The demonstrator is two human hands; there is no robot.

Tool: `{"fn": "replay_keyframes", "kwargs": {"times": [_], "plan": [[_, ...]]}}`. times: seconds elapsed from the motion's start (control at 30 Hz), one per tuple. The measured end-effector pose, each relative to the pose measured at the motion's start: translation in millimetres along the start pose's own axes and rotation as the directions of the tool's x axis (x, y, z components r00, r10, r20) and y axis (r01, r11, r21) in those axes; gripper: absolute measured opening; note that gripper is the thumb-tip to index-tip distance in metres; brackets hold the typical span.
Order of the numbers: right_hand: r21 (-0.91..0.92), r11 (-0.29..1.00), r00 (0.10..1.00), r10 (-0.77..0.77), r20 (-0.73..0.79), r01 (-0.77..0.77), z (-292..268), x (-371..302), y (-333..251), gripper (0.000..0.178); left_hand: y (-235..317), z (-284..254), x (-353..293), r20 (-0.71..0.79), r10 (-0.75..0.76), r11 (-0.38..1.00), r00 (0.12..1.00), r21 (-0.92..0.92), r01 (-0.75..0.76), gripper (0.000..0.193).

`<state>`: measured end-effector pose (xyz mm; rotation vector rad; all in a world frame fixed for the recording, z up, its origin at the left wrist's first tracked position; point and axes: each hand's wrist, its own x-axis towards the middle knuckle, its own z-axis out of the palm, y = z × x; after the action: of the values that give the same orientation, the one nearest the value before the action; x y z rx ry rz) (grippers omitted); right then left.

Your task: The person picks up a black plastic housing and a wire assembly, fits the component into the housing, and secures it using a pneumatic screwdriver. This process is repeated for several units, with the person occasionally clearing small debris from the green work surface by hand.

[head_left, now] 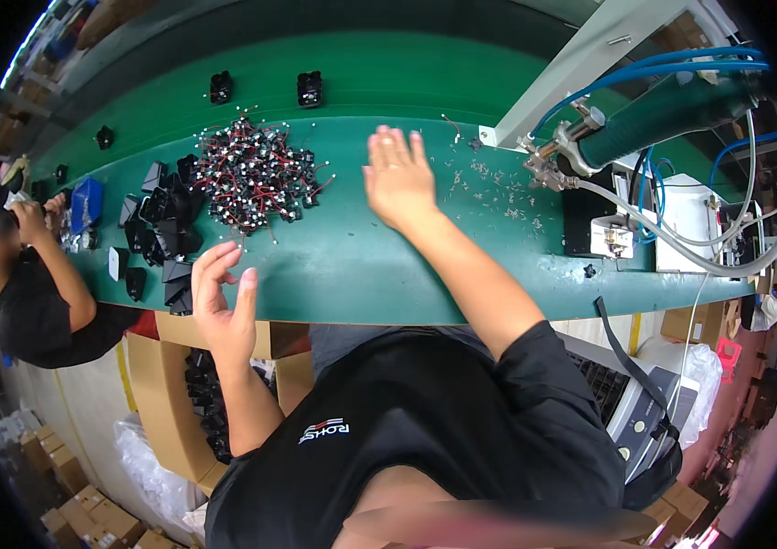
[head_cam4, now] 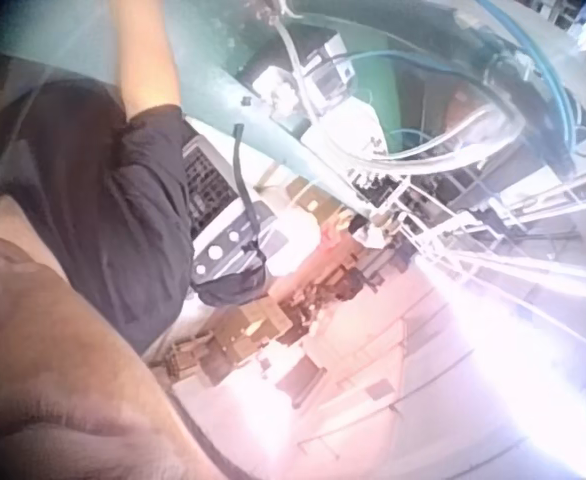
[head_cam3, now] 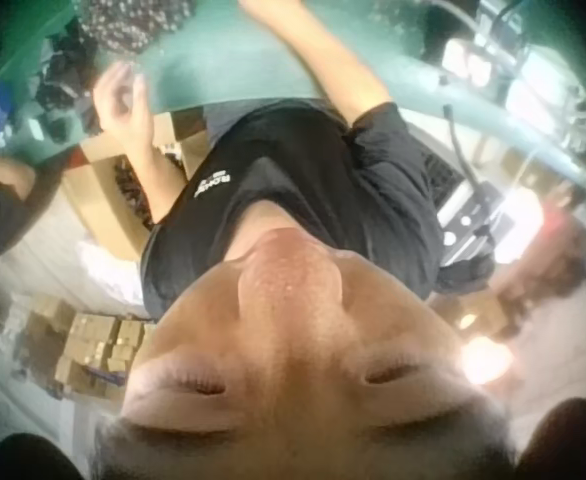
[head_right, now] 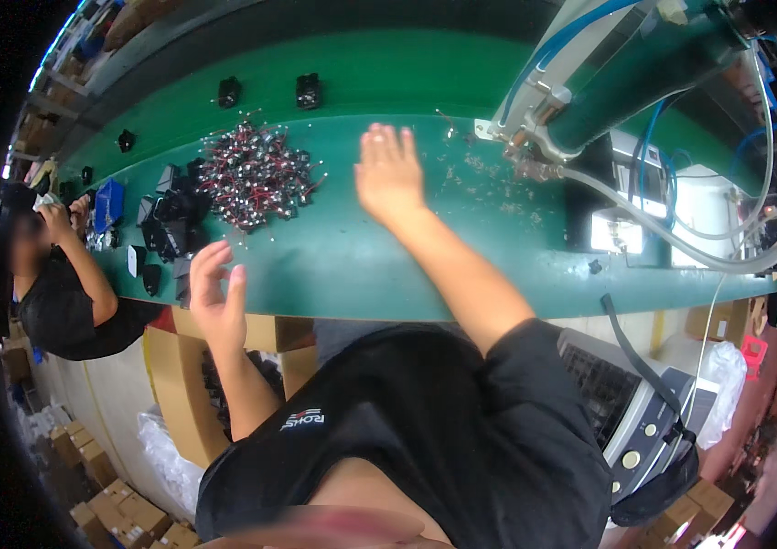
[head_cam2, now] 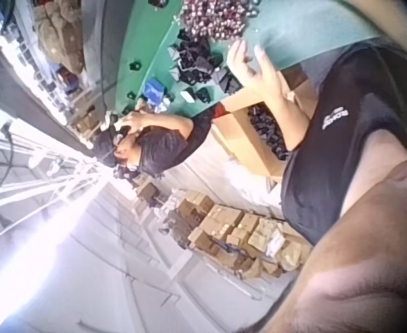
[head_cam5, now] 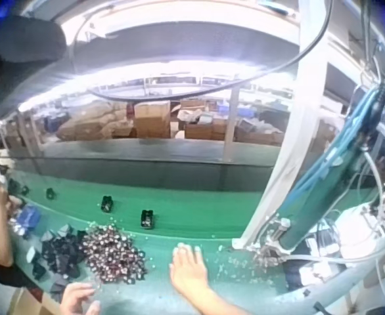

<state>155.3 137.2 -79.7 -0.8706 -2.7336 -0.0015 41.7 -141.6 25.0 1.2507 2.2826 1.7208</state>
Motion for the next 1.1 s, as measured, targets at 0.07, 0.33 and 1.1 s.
{"fn": "replay_keyframes", "kwargs": {"times": [0.07, 0.33, 1.1], "plan": [[-0.021, 0.998, 0.993, 0.052, -0.106, -0.054, -2, -22, 24, 0.054, -5, -8, -4, 0.021, -0.009, 1.000, 1.000, 0.001, 0.009, 0.028], [-0.120, 0.966, 0.972, 0.219, -0.087, -0.229, -49, -101, 97, 0.042, -16, -6, -15, 0.078, -0.058, 0.998, 0.995, -0.008, 0.059, 0.024], [0.044, 0.972, 0.966, 0.223, 0.130, -0.230, -85, -92, 19, 0.081, -14, -13, -33, 0.087, -0.108, 0.994, 0.990, -0.003, 0.109, 0.022]]}}
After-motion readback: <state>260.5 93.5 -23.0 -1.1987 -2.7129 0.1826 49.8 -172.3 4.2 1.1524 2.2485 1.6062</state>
